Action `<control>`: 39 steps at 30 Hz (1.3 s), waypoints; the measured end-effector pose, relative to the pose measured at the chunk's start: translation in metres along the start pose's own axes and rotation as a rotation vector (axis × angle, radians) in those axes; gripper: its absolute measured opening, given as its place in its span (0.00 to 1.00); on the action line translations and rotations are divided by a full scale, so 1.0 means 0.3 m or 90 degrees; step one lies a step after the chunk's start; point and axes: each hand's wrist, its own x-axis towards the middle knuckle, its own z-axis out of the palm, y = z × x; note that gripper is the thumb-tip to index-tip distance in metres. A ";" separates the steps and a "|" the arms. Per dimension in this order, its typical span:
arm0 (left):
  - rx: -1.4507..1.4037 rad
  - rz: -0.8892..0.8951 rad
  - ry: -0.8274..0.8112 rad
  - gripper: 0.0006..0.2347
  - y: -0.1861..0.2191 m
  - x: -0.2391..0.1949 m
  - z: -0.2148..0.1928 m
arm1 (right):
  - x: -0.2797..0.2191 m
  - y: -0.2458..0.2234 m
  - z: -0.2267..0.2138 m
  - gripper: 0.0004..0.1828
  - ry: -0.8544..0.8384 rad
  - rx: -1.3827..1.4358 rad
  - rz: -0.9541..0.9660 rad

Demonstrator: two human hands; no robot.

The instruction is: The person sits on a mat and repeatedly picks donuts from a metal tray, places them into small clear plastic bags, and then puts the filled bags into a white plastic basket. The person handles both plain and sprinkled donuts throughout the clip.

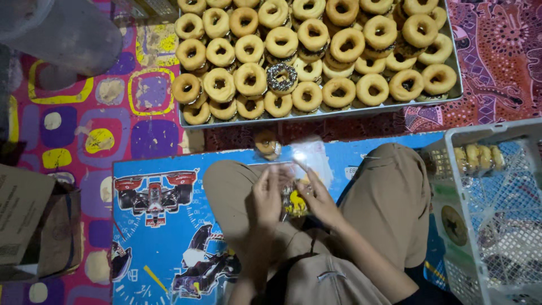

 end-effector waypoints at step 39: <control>0.465 0.039 0.249 0.24 -0.696 0.643 -0.316 | 0.536 0.708 0.229 0.18 0.329 -0.038 0.206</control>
